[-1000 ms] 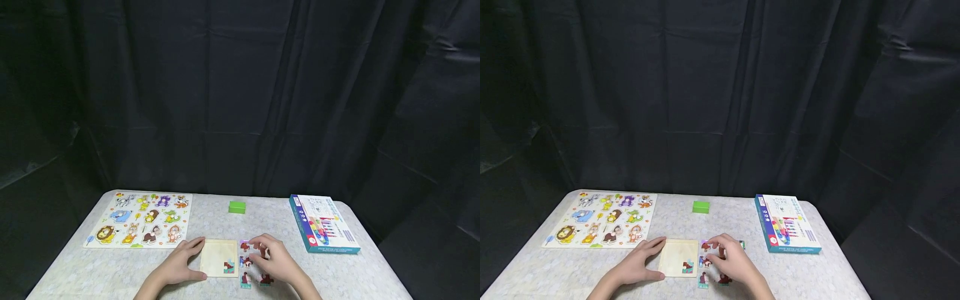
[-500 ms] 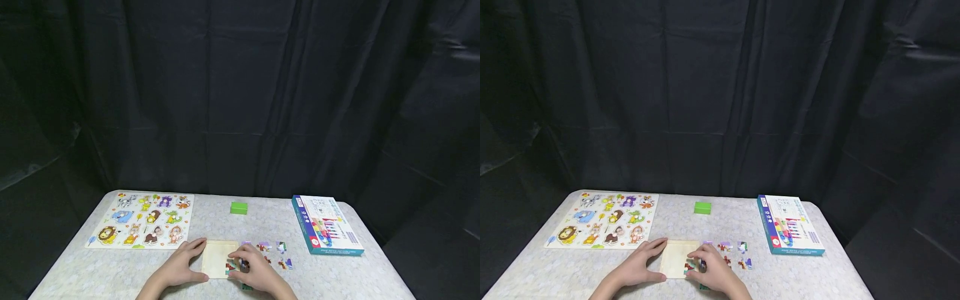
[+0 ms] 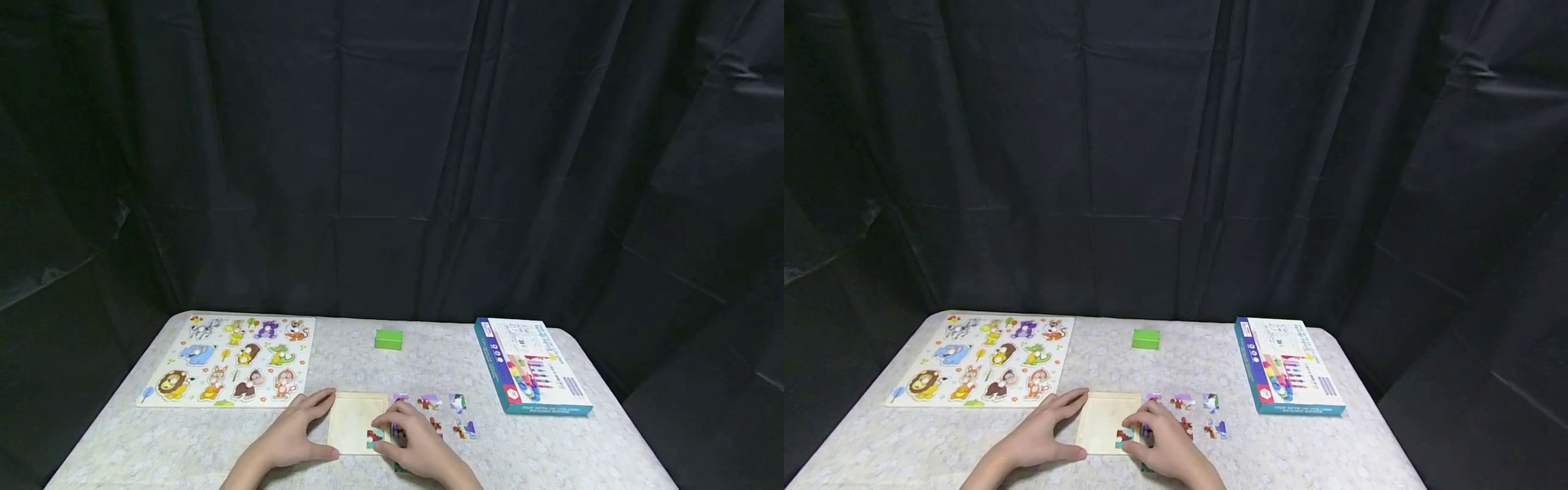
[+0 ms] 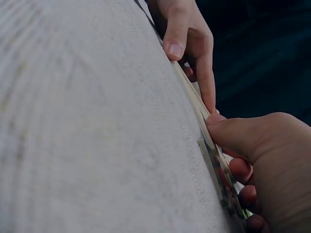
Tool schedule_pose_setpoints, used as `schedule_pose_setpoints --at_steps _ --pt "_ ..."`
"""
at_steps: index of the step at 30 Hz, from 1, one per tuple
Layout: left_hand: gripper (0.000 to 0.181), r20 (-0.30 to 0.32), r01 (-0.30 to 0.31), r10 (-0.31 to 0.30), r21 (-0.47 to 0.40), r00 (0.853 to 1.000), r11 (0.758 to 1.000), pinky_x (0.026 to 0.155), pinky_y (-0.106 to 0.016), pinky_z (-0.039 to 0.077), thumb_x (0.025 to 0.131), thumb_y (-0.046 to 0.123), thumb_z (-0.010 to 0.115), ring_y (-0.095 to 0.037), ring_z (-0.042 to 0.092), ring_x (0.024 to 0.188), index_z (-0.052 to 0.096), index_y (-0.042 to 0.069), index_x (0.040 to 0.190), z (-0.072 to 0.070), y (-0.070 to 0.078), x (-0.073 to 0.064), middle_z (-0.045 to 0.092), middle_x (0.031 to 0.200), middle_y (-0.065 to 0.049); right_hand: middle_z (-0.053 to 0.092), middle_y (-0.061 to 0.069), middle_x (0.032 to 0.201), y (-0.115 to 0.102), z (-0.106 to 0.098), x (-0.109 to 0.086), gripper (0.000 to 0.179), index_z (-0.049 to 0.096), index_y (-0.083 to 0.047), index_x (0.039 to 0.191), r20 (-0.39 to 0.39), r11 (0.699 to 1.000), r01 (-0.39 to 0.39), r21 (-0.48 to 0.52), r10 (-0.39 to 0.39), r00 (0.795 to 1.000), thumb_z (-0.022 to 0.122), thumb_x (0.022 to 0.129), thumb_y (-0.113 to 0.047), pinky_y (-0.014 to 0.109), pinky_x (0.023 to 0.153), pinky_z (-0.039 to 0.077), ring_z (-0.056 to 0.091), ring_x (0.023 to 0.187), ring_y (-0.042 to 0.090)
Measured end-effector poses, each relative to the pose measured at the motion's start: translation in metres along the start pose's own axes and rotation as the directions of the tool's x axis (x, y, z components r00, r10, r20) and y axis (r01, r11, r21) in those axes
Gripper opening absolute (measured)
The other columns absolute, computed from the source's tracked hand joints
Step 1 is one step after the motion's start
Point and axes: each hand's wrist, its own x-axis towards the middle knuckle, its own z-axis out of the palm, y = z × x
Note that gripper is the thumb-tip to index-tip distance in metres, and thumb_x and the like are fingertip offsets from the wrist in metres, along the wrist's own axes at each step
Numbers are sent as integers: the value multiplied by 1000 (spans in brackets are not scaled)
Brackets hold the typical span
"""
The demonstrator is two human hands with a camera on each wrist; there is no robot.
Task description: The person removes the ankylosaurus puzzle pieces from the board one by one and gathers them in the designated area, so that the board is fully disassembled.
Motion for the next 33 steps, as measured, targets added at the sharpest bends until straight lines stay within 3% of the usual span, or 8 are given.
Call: schedule_pose_setpoints --at_steps 20,26,33 --pt "105 -9 1 -1 16 1000 1000 114 -58 43 73 54 92 -26 49 133 52 2 155 0 0 1 45 166 -10 60 -10 112 -6 -3 1 28 75 -21 122 18 1000 0 -28 1 1000 79 97 -33 23 77 47 48 93 5" --pt "105 -18 -5 6 27 1000 1000 114 -58 43 73 54 92 -27 49 133 53 1 155 0 1 0 46 166 -9 62 -12 115 -10 -4 1 26 71 -24 120 11 997 18 -73 -17 1000 80 97 -32 27 86 51 51 103 6" --pt "104 -21 -16 17 41 1000 999 112 -56 44 74 54 92 -23 50 128 53 1 155 -1 1 -1 47 165 -9 66 -14 116 -14 -8 1 29 70 -23 124 36 995 20 -94 -17 999 78 98 -31 30 89 51 54 104 5"
